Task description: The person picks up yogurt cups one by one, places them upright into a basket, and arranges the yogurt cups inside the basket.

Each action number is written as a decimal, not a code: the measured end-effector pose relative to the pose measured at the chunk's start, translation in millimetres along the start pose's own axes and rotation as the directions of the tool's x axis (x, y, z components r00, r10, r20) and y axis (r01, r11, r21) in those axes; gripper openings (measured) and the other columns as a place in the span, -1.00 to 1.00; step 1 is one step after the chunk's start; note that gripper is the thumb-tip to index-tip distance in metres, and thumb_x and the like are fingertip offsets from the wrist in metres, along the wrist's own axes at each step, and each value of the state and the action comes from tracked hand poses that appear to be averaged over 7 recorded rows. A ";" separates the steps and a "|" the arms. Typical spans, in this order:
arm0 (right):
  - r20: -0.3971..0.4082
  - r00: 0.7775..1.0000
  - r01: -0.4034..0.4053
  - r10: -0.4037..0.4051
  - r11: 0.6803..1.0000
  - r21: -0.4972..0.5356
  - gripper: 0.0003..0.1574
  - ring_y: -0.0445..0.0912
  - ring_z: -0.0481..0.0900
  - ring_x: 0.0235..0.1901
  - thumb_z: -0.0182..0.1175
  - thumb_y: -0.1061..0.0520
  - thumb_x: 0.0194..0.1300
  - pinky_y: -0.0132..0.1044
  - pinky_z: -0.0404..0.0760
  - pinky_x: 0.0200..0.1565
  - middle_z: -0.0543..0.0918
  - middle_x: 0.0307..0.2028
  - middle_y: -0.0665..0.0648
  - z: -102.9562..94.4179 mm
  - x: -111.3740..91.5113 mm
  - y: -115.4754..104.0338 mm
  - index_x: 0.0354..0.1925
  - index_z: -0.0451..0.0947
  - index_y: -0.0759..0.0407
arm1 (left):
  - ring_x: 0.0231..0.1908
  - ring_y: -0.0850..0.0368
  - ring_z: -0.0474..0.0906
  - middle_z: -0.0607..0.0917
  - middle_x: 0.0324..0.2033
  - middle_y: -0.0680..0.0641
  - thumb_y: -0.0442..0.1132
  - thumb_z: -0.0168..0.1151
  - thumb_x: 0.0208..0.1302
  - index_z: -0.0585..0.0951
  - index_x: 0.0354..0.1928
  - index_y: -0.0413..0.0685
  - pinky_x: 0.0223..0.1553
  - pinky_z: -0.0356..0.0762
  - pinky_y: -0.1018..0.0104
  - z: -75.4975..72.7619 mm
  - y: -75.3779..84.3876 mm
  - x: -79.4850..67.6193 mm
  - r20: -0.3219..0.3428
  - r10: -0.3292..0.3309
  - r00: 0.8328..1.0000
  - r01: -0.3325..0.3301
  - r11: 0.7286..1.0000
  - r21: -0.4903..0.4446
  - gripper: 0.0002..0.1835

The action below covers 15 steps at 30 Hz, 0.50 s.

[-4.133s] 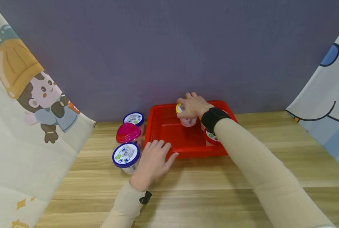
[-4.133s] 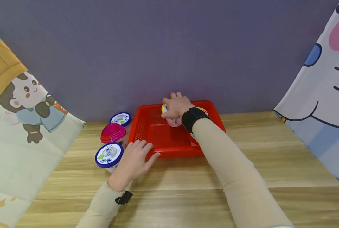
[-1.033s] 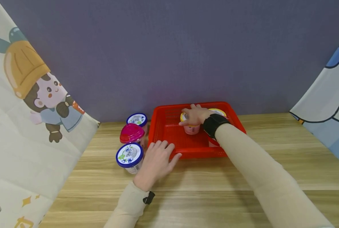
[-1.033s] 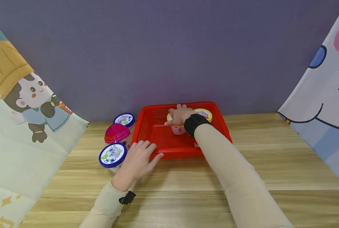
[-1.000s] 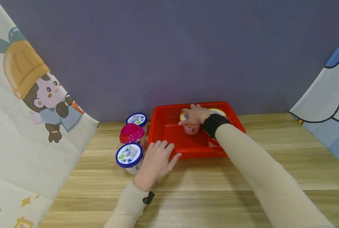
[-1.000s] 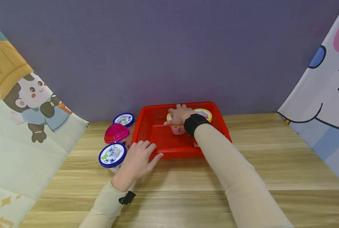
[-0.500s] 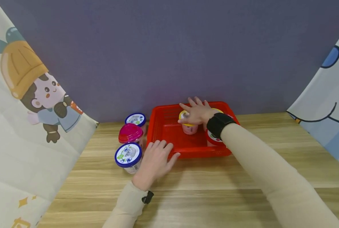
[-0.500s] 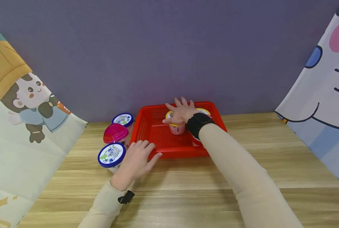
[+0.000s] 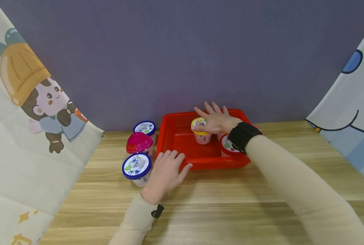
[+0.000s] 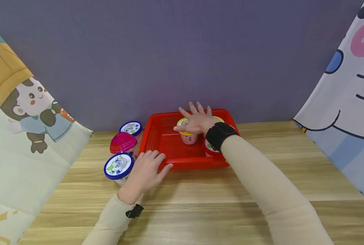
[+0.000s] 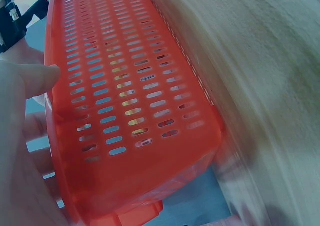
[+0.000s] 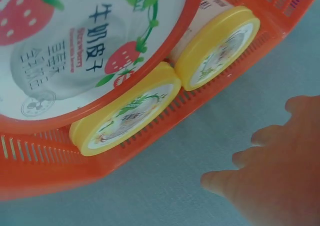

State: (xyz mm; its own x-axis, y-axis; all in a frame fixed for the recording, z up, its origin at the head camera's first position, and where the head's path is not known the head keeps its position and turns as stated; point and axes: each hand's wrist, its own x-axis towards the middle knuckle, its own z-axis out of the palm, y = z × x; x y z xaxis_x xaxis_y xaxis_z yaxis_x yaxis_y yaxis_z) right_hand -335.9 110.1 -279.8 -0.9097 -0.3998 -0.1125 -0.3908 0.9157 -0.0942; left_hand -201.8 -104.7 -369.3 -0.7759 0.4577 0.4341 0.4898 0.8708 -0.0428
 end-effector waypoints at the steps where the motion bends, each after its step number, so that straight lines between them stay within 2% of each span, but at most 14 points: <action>1: -0.004 1.000 0.008 -0.008 1.000 0.005 0.17 0.21 -0.48 0.43 -0.27 -0.68 0.11 0.31 -0.41 0.28 -0.39 0.49 0.18 -0.4 -2.5 -0.4 0.49 -0.38 -0.27 | -0.24 0.04 0.46 0.60 -0.27 0.00 0.24 -0.10 0.36 0.59 -0.16 0.07 -0.18 0.37 0.14 0.1 -0.1 0.2 0.000 0.000 1.000 0.000 1.000 0.001 -0.55; 6: 0.005 0.999 0.035 -0.035 0.999 0.009 0.18 0.22 -0.47 0.43 -0.29 -0.69 0.10 0.32 -0.42 0.27 -0.40 0.49 0.17 -1.1 -14.0 0.5 0.49 -0.39 -0.27 | -0.24 0.04 0.46 0.60 -0.26 -0.01 0.24 -0.11 0.36 0.59 -0.15 0.07 -0.19 0.37 0.15 -0.2 0.0 0.5 0.006 0.002 1.000 -0.002 1.000 0.008 -0.54; 15: -0.032 0.998 0.057 -0.057 0.998 -0.012 0.19 0.22 -0.42 0.44 -0.32 -0.72 0.07 0.32 -0.41 0.27 -0.35 0.49 0.18 -5.2 -34.5 8.4 0.49 -0.34 -0.26 | -0.24 0.04 0.45 0.60 -0.27 -0.01 0.23 -0.09 0.35 0.59 -0.15 0.07 -0.21 0.37 0.17 -2.8 0.5 0.6 0.011 0.002 1.000 -0.002 1.000 0.017 -0.55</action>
State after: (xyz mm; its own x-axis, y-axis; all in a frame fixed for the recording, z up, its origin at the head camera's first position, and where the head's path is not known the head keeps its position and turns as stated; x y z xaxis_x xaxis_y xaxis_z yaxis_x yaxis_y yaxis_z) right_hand -308.5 131.8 -271.5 -0.8898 -0.4502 -0.0748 -0.4438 0.8918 -0.0885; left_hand -200.9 -104.5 -366.5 -0.7791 0.4617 0.4240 0.4850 0.8725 -0.0589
